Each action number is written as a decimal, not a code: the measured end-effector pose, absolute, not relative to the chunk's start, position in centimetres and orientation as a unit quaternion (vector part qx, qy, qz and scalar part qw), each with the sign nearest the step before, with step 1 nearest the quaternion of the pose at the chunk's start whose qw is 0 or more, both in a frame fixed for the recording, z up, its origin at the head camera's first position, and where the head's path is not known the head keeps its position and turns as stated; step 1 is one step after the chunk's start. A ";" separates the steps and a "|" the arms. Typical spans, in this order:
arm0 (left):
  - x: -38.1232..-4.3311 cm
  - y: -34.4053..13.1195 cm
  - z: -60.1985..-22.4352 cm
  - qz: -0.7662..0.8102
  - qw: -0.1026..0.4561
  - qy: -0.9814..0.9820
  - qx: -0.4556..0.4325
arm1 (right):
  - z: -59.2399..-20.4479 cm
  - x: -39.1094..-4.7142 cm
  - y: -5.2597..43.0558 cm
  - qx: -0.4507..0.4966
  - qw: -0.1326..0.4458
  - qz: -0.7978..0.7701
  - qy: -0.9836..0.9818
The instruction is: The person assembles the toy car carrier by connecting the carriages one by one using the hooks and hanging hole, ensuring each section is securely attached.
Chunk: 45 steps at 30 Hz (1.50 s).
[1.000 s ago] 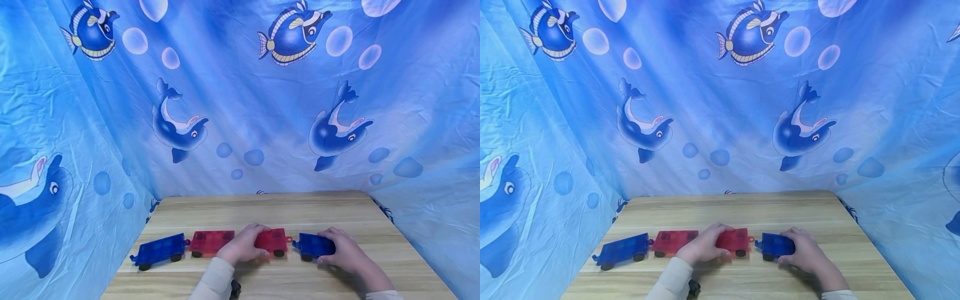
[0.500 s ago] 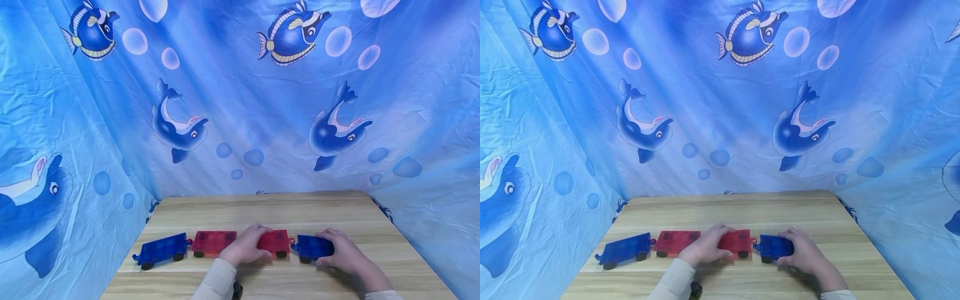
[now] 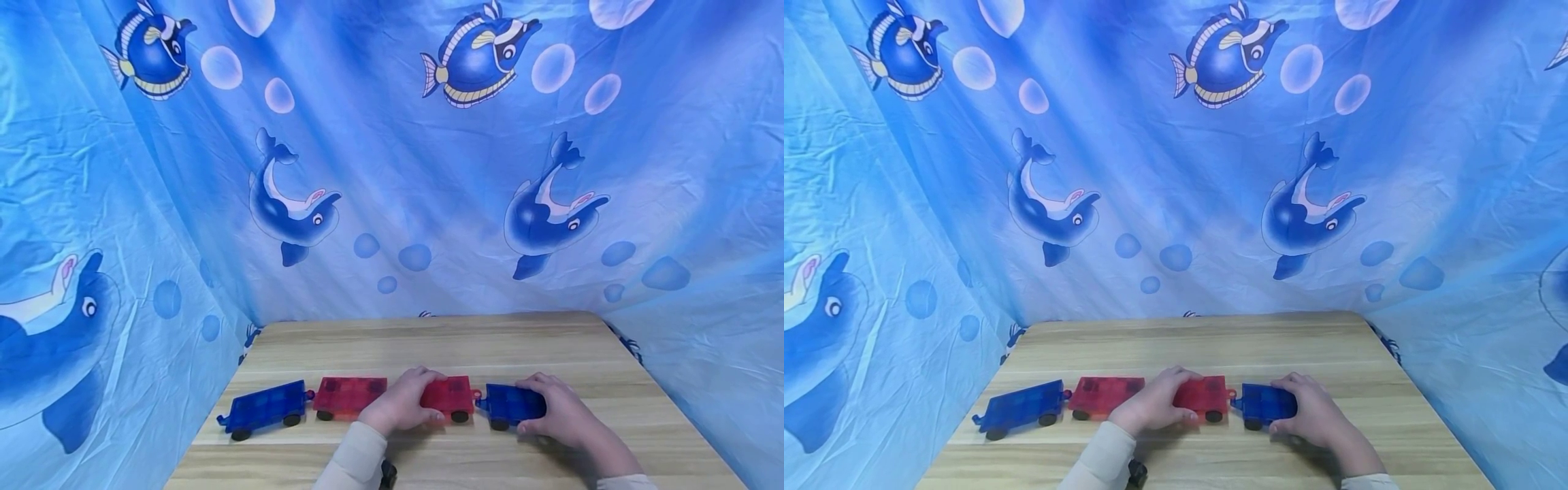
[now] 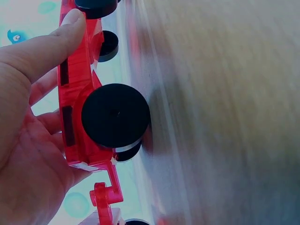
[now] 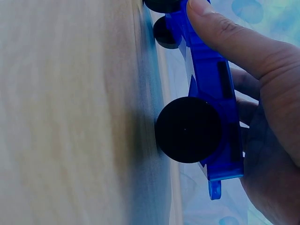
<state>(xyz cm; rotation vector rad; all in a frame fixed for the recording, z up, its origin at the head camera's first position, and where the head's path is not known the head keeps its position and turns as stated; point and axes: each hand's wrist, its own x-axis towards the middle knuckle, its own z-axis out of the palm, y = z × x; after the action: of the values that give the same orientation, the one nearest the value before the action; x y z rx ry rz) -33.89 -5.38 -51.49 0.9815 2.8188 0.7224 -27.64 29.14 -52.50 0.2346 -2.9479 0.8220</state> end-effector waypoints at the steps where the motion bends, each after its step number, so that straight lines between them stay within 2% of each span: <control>1: -33.9 -5.4 -51.5 0.235 0.036 0.917 0.320 | -52.5 -27.6 29.1 0.076 0.036 0.268 -0.960; 25: -33.5 -5.3 -51.1 0.199 0.028 0.924 0.326 | -52.9 -27.9 29.4 0.091 0.052 0.270 -0.957; 45: -33.7 -6.2 -51.0 0.216 0.029 0.919 0.330 | -52.8 -28.3 29.9 0.102 0.043 0.257 -0.960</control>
<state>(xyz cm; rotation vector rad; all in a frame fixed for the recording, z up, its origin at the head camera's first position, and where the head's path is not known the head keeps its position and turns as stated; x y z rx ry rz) -33.69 -6.22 -50.98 1.0167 2.8332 0.6657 -28.28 29.92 -52.77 0.3114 -2.9366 0.7871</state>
